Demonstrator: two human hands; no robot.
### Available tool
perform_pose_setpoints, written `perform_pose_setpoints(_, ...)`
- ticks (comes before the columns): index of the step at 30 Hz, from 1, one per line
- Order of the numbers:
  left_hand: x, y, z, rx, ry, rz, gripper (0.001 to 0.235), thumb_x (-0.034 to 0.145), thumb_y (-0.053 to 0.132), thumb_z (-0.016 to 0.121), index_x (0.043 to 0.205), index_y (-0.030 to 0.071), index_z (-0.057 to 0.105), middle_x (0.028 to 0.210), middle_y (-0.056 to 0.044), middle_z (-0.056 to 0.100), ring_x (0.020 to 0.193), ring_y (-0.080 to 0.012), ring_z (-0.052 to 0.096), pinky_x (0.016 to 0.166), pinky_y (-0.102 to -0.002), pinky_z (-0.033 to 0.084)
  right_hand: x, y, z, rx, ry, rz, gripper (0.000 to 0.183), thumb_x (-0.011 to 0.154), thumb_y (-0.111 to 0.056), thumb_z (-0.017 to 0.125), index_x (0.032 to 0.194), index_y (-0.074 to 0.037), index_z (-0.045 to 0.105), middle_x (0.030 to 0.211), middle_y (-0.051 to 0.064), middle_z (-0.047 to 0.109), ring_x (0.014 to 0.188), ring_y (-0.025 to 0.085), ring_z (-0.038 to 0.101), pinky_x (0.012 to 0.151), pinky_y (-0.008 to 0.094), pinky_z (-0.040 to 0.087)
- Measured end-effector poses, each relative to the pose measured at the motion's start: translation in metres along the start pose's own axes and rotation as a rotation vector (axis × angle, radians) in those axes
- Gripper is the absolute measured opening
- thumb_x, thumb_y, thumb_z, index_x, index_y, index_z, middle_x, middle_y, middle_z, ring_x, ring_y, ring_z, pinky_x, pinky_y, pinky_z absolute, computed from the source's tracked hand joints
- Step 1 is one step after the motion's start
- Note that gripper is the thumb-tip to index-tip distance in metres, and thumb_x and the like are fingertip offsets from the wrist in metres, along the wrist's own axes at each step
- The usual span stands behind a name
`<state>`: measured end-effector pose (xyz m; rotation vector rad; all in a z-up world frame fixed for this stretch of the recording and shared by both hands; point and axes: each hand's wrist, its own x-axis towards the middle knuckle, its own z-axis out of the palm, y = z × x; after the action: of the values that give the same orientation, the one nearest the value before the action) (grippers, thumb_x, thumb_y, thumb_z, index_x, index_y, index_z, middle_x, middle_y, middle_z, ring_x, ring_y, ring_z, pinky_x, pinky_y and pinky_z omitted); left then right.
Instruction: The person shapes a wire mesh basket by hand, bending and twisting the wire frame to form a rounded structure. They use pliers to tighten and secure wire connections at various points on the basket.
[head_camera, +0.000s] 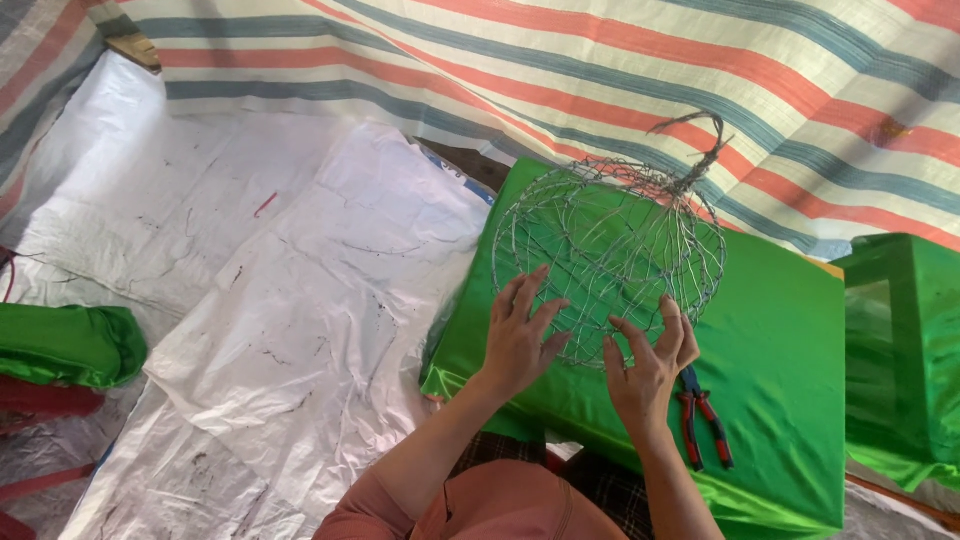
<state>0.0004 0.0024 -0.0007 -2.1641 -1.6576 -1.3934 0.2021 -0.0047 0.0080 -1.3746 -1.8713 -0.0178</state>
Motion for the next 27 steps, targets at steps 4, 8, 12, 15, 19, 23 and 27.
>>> perform_pose_setpoints(4, 0.001, 0.000, -0.001, 0.000, -0.011, -0.005, 0.042, 0.086, 0.039, 0.078, 0.123, 0.023, 0.069, 0.159, -0.011, 0.043, 0.138, -0.0393, 0.043, 0.110, -0.052, 0.040, 0.000, 0.003, 0.003, -0.002, 0.009, -0.011, 0.023, 0.096, -0.021, 0.075, 0.119, -0.023, 0.074, 0.165, 0.012, 0.028, 0.144, 0.043, 0.023, 0.113, 0.065, 0.032)
perform_pose_setpoints(8, 0.000, 0.000, 0.002, 0.006, -0.019, 0.008, 0.041, 0.087, 0.041, 0.077, 0.123, 0.023, 0.068, 0.158, -0.012, 0.043, 0.138, -0.0395, 0.044, 0.111, -0.052, 0.040, -0.001, 0.007, 0.003, -0.015, 0.019, -0.017, 0.024, 0.093, -0.023, 0.077, 0.117, -0.025, 0.075, 0.164, 0.012, 0.029, 0.145, 0.042, 0.023, 0.115, 0.062, 0.031)
perform_pose_setpoints(12, 0.004, 0.001, -0.003, 0.001, -0.030, 0.003, 0.038, 0.090, 0.043, 0.073, 0.122, 0.022, 0.068, 0.158, -0.012, 0.043, 0.139, -0.0395, 0.043, 0.111, -0.052, 0.039, 0.002, 0.006, 0.003, -0.017, 0.032, -0.024, 0.028, 0.088, -0.022, 0.080, 0.116, -0.025, 0.076, 0.164, 0.012, 0.031, 0.145, 0.042, 0.024, 0.117, 0.062, 0.030)
perform_pose_setpoints(15, 0.001, -0.002, 0.000, 0.001, -0.027, 0.018, 0.039, 0.092, 0.046, 0.070, 0.124, 0.023, 0.067, 0.159, -0.012, 0.042, 0.140, -0.0395, 0.042, 0.113, -0.051, 0.038, 0.001, 0.003, 0.001, 0.006, 0.013, 0.009, 0.027, 0.091, -0.020, 0.078, 0.117, -0.025, 0.075, 0.165, 0.011, 0.028, 0.146, 0.042, 0.023, 0.115, 0.063, 0.031)
perform_pose_setpoints(19, 0.003, -0.001, 0.000, -0.013, -0.032, 0.025, 0.038, 0.094, 0.047, 0.067, 0.124, 0.023, 0.067, 0.160, -0.013, 0.041, 0.141, -0.0393, 0.040, 0.113, -0.051, 0.037, 0.001, 0.002, 0.002, 0.001, 0.023, 0.032, 0.028, 0.090, -0.020, 0.079, 0.117, -0.025, 0.076, 0.165, 0.012, 0.028, 0.145, 0.042, 0.024, 0.115, 0.063, 0.031)
perform_pose_setpoints(23, 0.004, -0.001, 0.001, -0.023, -0.036, 0.017, 0.038, 0.095, 0.048, 0.065, 0.124, 0.023, 0.067, 0.160, -0.013, 0.041, 0.141, -0.0395, 0.040, 0.113, -0.051, 0.037, 0.004, 0.002, 0.001, -0.016, 0.028, 0.019, 0.027, 0.088, -0.021, 0.080, 0.115, -0.025, 0.076, 0.164, 0.011, 0.030, 0.145, 0.041, 0.024, 0.116, 0.061, 0.031)
perform_pose_setpoints(27, 0.001, -0.002, 0.001, -0.010, -0.035, 0.016, 0.039, 0.094, 0.046, 0.068, 0.125, 0.023, 0.067, 0.161, -0.012, 0.040, 0.141, -0.0392, 0.039, 0.113, -0.050, 0.036, 0.005, -0.003, -0.003, -0.011, 0.023, 0.002, 0.027, 0.090, -0.021, 0.078, 0.117, -0.026, 0.076, 0.164, 0.011, 0.029, 0.146, 0.042, 0.024, 0.116, 0.062, 0.030)
